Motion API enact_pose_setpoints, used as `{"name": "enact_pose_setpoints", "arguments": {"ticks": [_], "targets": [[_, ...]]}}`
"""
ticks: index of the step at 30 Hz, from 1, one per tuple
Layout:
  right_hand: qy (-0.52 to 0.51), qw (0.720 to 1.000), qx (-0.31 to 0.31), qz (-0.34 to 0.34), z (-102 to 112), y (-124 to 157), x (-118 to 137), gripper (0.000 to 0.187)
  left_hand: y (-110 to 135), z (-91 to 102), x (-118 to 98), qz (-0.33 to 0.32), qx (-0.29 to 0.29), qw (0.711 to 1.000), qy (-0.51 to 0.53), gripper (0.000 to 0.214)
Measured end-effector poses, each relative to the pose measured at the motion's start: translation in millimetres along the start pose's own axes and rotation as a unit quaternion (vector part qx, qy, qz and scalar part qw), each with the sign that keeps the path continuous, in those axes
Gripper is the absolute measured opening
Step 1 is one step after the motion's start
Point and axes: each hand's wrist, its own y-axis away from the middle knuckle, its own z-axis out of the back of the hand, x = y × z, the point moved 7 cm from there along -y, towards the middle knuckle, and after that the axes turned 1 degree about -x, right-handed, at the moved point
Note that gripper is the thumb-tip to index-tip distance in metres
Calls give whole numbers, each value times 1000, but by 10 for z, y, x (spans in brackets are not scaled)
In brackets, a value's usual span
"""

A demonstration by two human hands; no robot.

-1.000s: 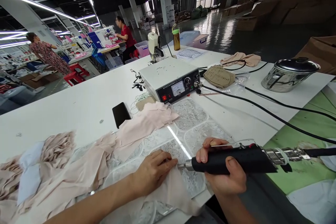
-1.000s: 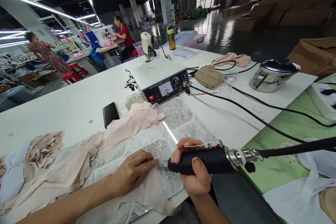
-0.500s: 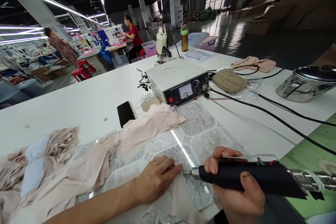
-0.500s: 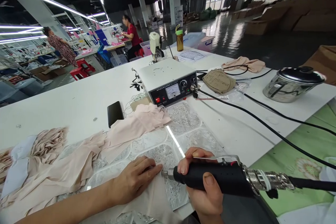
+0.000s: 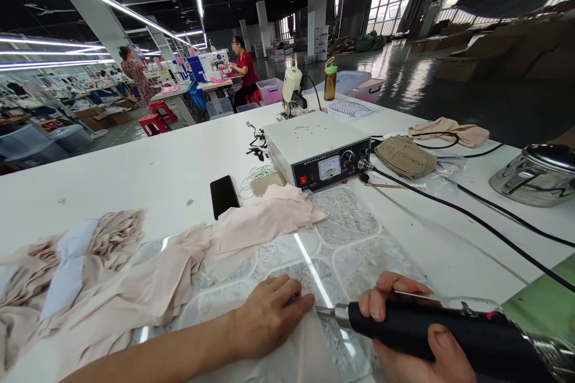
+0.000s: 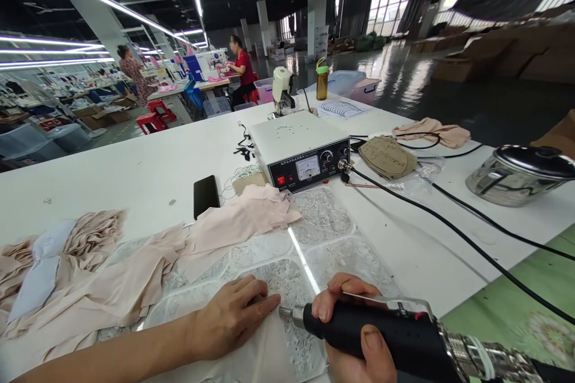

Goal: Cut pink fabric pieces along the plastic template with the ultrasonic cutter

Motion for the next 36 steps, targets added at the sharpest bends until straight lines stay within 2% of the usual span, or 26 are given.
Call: {"name": "enact_pose_setpoints", "arguments": {"ticks": [7,14,36], "targets": [[41,999,-26,3,25,-12,35,30,15,-17,-18,5,-7,1000,-21,23],[85,996,-29,18,10,-4,58,28,-5,-2,-27,3,-9,1000,-25,22],[94,994,-54,-4,7,5,64,29,41,-110,-38,5,15,999,-48,23]]}}
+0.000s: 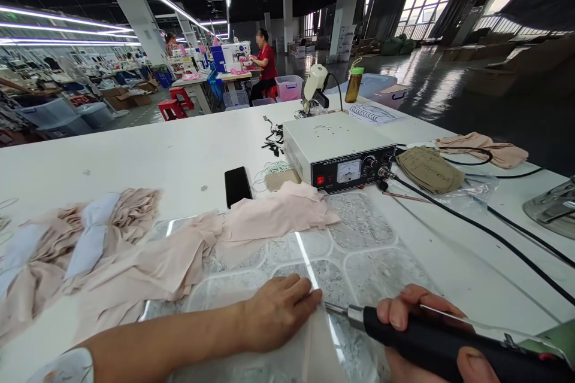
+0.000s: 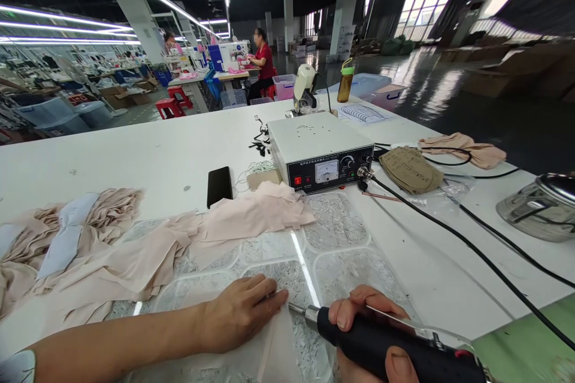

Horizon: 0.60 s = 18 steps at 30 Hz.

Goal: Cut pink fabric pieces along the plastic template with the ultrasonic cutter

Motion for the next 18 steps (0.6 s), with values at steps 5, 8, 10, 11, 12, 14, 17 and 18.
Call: {"name": "enact_pose_setpoints", "arguments": {"ticks": [5,8,10,11,12,14,17,18], "targets": [[-14,999,27,16,36,-6,-20,28,3,14,-13,-9,-2,1000,-13,24],[-23,999,38,22,41,-15,-25,29,0,28,-18,-12,-2,1000,-14,25],[-24,999,39,22,44,-19,-26,28,1,30,-21,-15,-4,1000,-15,26],[-23,999,36,22,51,-21,-25,28,2,27,-23,-17,-4,1000,-17,26],[-20,999,31,21,62,-24,-24,28,3,22,-24,-17,-4,1000,-19,27],[-14,1000,17,21,91,-30,-15,28,8,15,-23,-17,-6,1000,-20,27],[-6,1000,9,24,111,-39,6,28,16,2,-22,-13,-3,1000,-16,28],[-3,1000,5,27,112,-42,15,27,19,-3,-22,-13,-1,1000,-15,28]]}}
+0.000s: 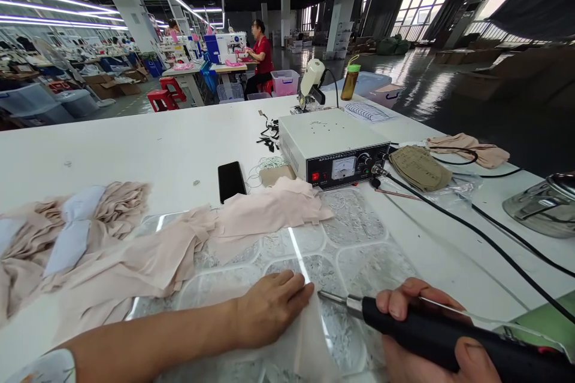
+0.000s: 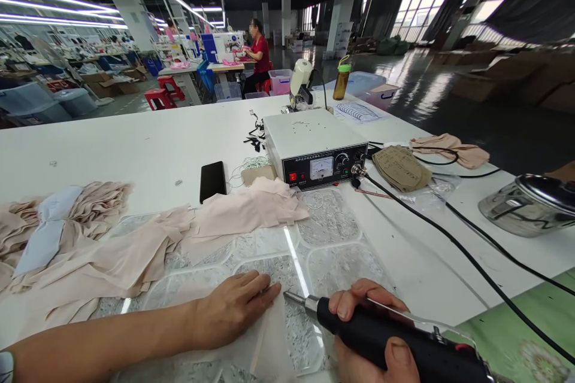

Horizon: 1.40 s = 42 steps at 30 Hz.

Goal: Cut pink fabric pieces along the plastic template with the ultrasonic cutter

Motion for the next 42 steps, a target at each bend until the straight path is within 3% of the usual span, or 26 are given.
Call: {"name": "enact_pose_setpoints", "arguments": {"ticks": [5,22,38,42], "targets": [[9,1000,-25,8,-11,-23,27,27,10,-18,-2,-2,9,1000,6,30],[2,999,15,28,-91,-37,32,25,-11,-15,31,15,16,1000,22,24],[26,998,43,47,-261,-68,97,16,-10,8,59,44,-28,998,26,24],[20,999,24,42,-266,-80,88,17,-3,12,57,50,-34,998,19,23]]}}
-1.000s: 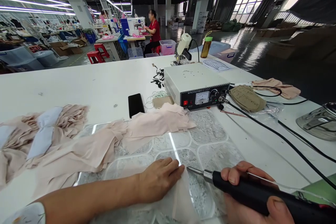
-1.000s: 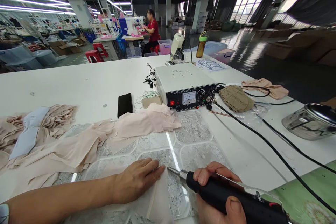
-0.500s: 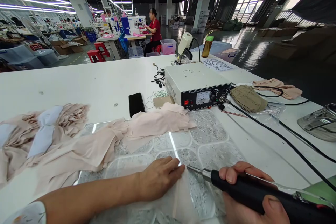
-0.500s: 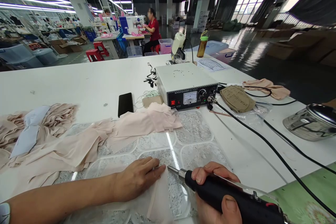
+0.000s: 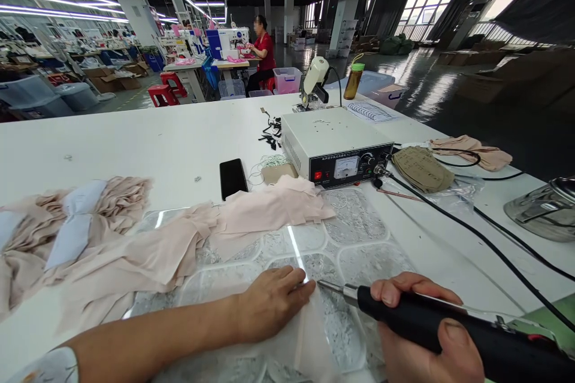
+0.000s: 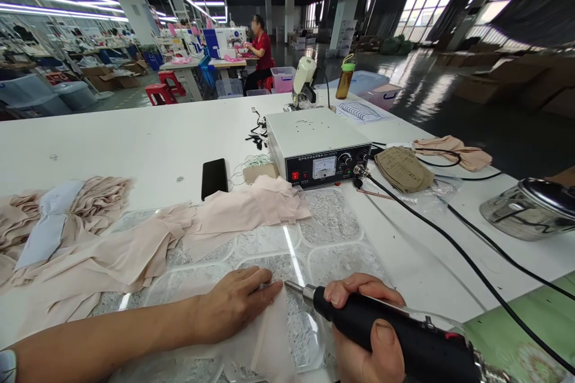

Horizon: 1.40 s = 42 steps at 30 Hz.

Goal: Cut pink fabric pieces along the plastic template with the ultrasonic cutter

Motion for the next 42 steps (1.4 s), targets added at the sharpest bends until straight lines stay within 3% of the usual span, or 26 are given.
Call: {"name": "enact_pose_setpoints", "arguments": {"ticks": [18,28,37,42], "targets": [[-19,1000,21,-6,7,-12,-113,17,-18,22,0,-4,6,1000,6,21],[-54,998,7,-36,234,26,-35,19,-16,27,19,-23,24,999,29,23],[-84,995,28,-46,168,114,-19,22,-65,88,-19,-49,26,998,6,24],[-88,994,40,-46,154,140,-16,22,-85,117,-73,-98,34,995,1,26]]}}
